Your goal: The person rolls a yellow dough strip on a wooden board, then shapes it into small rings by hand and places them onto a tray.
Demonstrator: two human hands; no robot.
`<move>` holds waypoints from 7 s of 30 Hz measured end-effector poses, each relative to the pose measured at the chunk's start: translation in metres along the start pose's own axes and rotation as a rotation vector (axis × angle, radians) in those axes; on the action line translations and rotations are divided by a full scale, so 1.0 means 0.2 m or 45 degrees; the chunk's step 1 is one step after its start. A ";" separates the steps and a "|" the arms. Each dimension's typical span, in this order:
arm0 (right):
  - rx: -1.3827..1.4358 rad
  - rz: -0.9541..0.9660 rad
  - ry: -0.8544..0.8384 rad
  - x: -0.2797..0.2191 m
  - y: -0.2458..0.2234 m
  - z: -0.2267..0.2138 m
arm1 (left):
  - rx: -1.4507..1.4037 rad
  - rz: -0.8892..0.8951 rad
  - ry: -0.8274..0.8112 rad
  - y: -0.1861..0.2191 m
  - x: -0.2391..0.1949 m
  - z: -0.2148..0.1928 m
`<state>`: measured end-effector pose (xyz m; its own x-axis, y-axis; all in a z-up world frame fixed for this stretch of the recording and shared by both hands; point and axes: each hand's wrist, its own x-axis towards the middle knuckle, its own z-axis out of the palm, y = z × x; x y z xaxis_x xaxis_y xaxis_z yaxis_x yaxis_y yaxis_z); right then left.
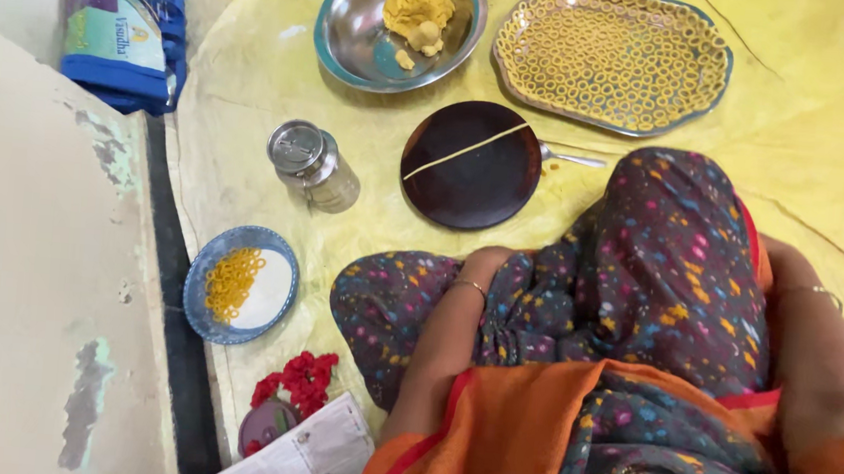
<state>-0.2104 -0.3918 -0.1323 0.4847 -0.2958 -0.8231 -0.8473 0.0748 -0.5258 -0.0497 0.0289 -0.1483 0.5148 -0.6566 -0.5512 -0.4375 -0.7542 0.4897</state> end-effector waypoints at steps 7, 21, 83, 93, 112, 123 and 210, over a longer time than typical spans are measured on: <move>-0.803 -0.047 0.196 0.09 -0.09 -0.07 | -0.031 0.074 0.149 -0.08 -0.07 -0.02; -0.784 -1.250 0.090 0.75 -1.13 0.76 | -0.173 -0.095 1.499 -0.51 -0.14 -0.62; -0.753 -1.356 0.143 0.63 -1.18 1.18 | -0.416 -0.590 1.131 -0.78 -0.18 -0.65; -0.647 -1.466 0.421 0.73 -1.21 1.09 | 0.292 -0.001 1.129 -0.23 0.22 -0.60; -0.523 -1.369 0.312 0.69 -1.27 1.12 | 0.558 0.149 0.753 -0.20 0.89 -0.75; -0.426 -1.293 0.448 0.73 -1.26 1.11 | 0.669 0.209 0.599 -0.05 0.79 -0.63; -0.493 -1.262 0.735 0.74 -1.27 1.09 | 0.652 0.066 0.818 -0.06 0.96 -0.72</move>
<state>0.1238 -0.2469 -0.1674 0.8758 -0.4521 0.1691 -0.2199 -0.6856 -0.6939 0.1606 -0.0869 -0.1613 0.7383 -0.6737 0.0338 -0.6745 -0.7367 0.0493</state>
